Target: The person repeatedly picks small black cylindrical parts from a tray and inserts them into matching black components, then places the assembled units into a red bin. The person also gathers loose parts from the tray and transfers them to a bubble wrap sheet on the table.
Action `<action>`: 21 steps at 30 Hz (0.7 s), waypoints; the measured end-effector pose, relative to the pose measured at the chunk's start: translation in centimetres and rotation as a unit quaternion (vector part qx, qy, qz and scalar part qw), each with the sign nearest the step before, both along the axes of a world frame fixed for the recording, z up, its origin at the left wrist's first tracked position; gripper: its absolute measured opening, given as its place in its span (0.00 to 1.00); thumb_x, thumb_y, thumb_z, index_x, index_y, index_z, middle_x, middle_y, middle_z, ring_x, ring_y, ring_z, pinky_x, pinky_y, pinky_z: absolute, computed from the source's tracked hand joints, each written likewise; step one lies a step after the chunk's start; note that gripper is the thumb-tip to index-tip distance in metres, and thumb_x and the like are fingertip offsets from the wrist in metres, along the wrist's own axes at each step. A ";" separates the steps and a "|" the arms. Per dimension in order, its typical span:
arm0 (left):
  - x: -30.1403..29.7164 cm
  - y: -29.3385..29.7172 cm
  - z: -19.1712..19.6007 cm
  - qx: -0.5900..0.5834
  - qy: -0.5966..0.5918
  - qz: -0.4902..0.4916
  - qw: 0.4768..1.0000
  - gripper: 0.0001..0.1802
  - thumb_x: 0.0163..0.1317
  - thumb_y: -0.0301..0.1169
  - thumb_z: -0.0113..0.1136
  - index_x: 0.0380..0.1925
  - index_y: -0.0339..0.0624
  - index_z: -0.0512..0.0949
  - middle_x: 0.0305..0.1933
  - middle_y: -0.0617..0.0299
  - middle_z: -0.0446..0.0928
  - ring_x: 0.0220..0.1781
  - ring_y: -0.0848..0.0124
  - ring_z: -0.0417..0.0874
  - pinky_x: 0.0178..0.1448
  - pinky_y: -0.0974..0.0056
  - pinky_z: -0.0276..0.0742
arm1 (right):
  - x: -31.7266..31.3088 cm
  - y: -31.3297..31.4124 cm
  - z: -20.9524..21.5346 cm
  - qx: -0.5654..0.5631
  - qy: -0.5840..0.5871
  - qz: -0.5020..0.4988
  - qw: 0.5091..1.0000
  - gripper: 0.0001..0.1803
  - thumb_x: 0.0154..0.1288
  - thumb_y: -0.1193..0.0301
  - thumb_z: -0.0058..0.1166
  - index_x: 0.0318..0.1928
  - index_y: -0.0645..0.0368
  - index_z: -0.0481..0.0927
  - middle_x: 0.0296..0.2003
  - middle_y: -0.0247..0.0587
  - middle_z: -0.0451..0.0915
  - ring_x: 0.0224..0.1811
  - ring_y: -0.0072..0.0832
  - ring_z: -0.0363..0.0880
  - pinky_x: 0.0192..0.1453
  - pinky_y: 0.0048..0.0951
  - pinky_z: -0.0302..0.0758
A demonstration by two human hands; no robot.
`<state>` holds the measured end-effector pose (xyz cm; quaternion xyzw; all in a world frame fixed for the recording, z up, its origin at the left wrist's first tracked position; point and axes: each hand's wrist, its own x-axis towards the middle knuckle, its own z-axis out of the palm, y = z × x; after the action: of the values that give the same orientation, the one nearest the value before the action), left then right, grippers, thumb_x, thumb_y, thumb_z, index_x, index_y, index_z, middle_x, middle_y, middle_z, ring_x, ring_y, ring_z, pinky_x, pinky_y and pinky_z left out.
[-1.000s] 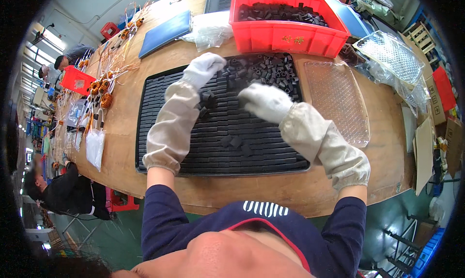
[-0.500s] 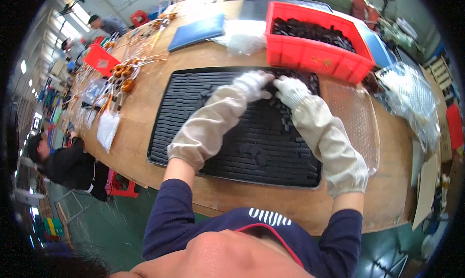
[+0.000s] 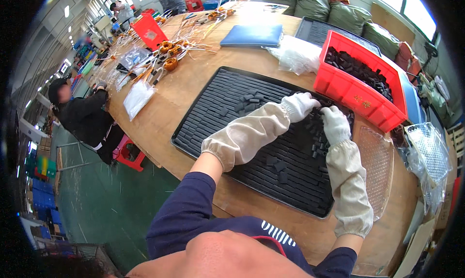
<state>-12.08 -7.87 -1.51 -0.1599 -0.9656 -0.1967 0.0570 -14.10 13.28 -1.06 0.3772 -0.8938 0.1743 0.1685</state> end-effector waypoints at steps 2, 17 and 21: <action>0.9 -0.3 0.9 -0.009 -0.032 -0.037 0.999 0.23 0.68 0.42 0.61 0.64 0.63 0.78 0.57 0.43 0.78 0.61 0.44 0.80 0.65 0.46 0.78 | 0.6 0.3 0.9 -0.043 -0.024 0.000 0.999 0.07 0.66 0.73 0.61 0.44 0.54 0.85 0.40 0.49 0.82 0.44 0.51 0.84 0.47 0.47 0.80; 0.3 -1.6 0.0 0.047 0.071 -0.075 0.994 0.14 0.73 0.36 0.57 0.55 0.51 0.82 0.50 0.50 0.82 0.56 0.49 0.84 0.60 0.48 0.80 | 14.7 -4.0 6.1 0.026 -0.264 0.297 0.918 0.21 0.63 0.67 0.66 0.57 0.56 0.83 0.56 0.50 0.80 0.55 0.51 0.82 0.59 0.44 0.80; 3.8 -4.7 1.7 0.109 0.112 -0.056 0.986 0.11 0.70 0.32 0.60 0.50 0.47 0.84 0.48 0.52 0.83 0.53 0.49 0.85 0.58 0.51 0.82 | 13.6 -1.9 6.4 0.023 -0.256 0.239 0.936 0.21 0.62 0.68 0.65 0.56 0.56 0.83 0.54 0.49 0.82 0.56 0.50 0.82 0.59 0.43 0.80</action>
<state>-8.26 -12.53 0.15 -0.2271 -0.9156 -0.2845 0.1706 -0.54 11.39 5.35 0.5264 -0.7938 0.2796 -0.1210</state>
